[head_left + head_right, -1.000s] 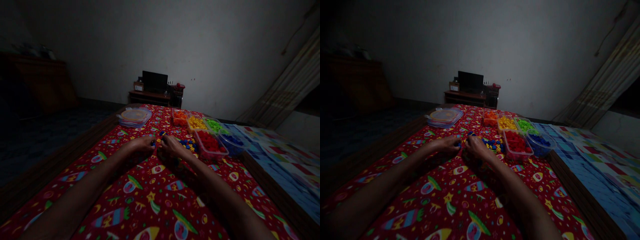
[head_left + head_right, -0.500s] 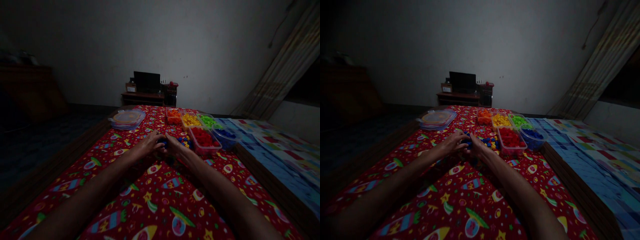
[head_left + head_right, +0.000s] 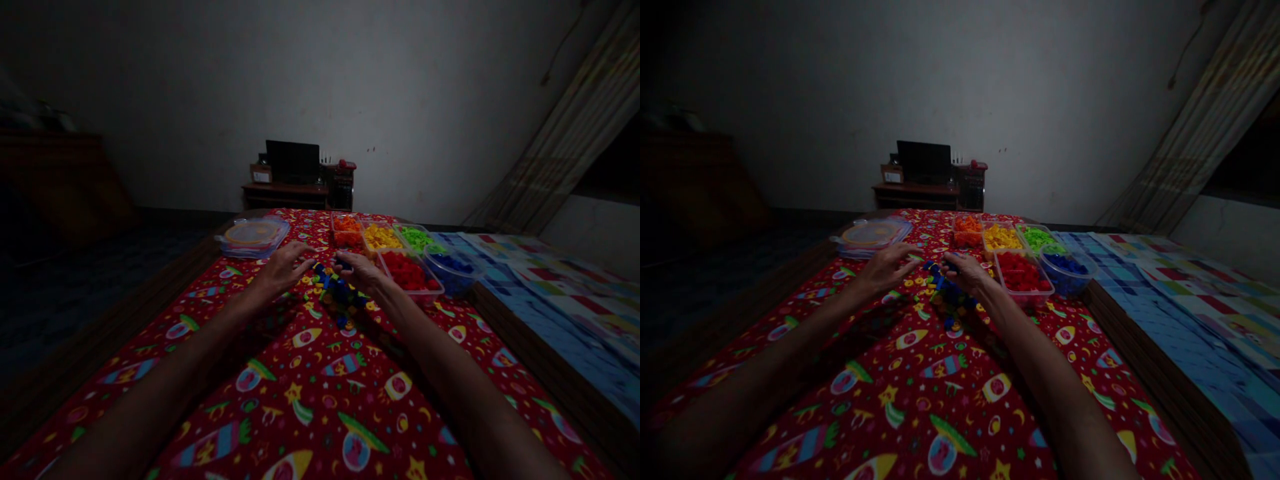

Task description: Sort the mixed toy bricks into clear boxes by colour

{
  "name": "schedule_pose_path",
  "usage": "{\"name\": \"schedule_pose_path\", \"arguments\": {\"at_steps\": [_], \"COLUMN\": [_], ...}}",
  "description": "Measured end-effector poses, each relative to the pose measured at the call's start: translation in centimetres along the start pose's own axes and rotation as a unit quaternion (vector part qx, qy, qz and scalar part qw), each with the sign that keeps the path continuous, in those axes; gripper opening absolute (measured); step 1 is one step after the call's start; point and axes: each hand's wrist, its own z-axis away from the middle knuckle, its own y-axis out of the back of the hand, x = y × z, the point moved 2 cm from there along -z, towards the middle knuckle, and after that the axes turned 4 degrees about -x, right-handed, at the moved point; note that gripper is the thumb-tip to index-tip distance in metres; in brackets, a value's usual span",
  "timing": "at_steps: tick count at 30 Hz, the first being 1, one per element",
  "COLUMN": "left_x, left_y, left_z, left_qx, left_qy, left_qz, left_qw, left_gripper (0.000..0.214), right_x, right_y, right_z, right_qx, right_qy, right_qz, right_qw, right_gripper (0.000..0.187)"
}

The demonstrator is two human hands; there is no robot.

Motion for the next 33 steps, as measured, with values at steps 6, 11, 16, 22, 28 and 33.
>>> {"name": "schedule_pose_path", "arguments": {"at_steps": [6,11,16,22,28,33], "left_x": [-4.2,-4.4,-3.4,-3.8,-4.2,-3.7], "left_y": [-1.1,-2.6,-3.4,-3.8,-4.0,-4.8], "left_z": [0.8,1.6,1.7,1.6,1.8,1.8], "left_qx": [-0.205,-0.313,-0.328,-0.294,-0.242,-0.123], "left_qy": [0.088,0.114,0.092,0.092,0.097,0.056], "left_qz": [0.053,0.104,0.033,0.004,0.003,-0.026], "left_qw": [0.973,0.937,0.939,0.951,0.965,0.990], "left_gripper": [0.028,0.030,0.026,0.023,0.030,0.035], "right_x": [-7.9,-12.2,-11.2,-11.4,-9.0,-1.7], "right_y": [7.8,16.3,20.2,15.4,6.4,0.1], "right_z": [2.8,7.4,9.0,6.9,3.7,1.9], "right_qx": [0.226,0.459,0.495,0.429,0.169,-0.021], "right_qy": [0.150,0.185,0.130,0.144,0.196,0.165], "right_qz": [0.357,0.604,0.652,0.657,0.676,0.716], "right_qw": [0.894,0.625,0.560,0.602,0.690,0.678], "right_gripper": [0.020,0.019,0.022,0.023,0.021,0.022]}}
